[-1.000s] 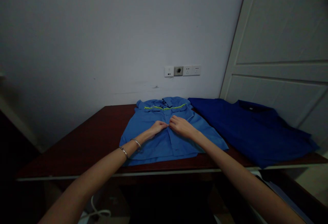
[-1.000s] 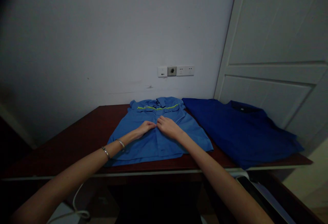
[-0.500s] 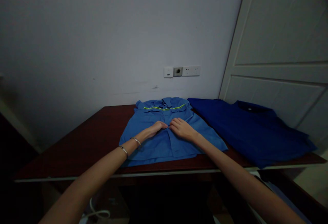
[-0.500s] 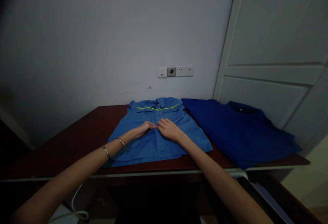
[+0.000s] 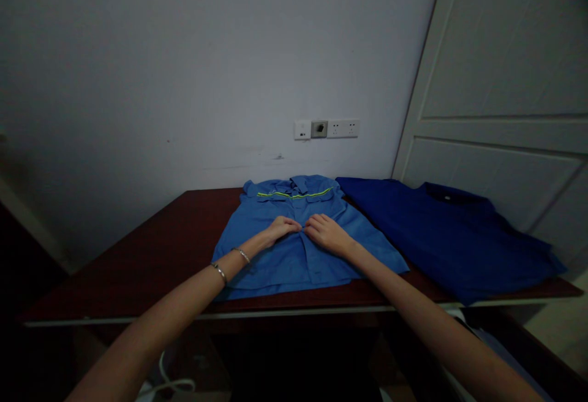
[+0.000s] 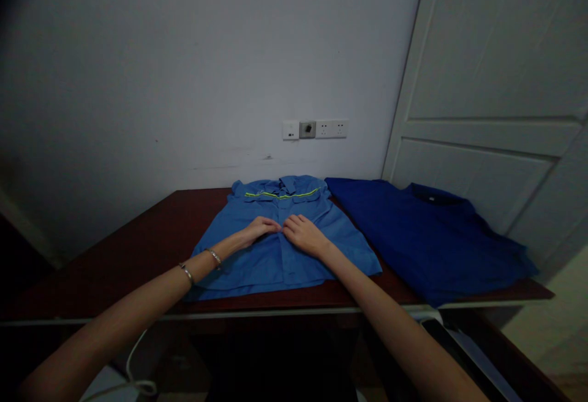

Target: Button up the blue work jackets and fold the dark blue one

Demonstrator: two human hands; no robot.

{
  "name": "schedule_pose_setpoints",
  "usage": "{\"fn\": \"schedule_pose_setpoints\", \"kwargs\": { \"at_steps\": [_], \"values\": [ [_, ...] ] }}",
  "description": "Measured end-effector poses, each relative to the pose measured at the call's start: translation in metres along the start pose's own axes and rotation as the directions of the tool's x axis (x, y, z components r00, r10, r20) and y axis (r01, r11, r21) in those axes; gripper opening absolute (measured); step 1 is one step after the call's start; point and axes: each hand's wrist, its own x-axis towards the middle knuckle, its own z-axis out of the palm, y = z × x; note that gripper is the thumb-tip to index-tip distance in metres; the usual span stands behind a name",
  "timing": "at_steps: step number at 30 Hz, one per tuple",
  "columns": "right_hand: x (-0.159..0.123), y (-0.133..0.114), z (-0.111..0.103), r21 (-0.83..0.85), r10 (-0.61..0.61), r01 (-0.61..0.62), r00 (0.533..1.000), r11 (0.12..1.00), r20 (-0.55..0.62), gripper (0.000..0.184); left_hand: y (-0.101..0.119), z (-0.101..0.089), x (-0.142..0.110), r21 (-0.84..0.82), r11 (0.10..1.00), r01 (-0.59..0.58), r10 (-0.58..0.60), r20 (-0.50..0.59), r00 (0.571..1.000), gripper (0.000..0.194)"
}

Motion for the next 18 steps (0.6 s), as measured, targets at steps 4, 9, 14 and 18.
{"fn": "schedule_pose_setpoints", "kwargs": {
  "at_steps": [4,9,14,18],
  "values": [
    [-0.009,-0.008,-0.013,0.19,0.166,-0.158,0.986,0.969,-0.026,0.022,0.005,-0.005,-0.011,0.102,0.989,-0.11,0.117,-0.069,0.991,0.019],
    [-0.03,-0.034,-0.041,0.394,0.28,-0.32,0.947,0.862,0.158,0.023,0.01,-0.006,-0.045,0.391,0.87,-0.301,0.313,0.034,0.949,0.013],
    [-0.051,-0.058,-0.059,0.479,0.258,-0.437,0.882,0.761,0.394,0.038,0.012,0.001,-0.076,0.496,0.735,-0.462,0.333,0.33,0.883,0.02],
    [-0.06,-0.064,-0.065,0.51,0.243,-0.449,0.874,0.733,0.42,0.054,0.008,0.005,-0.083,0.545,0.639,-0.543,0.363,0.409,0.837,0.03]
  ]
}}
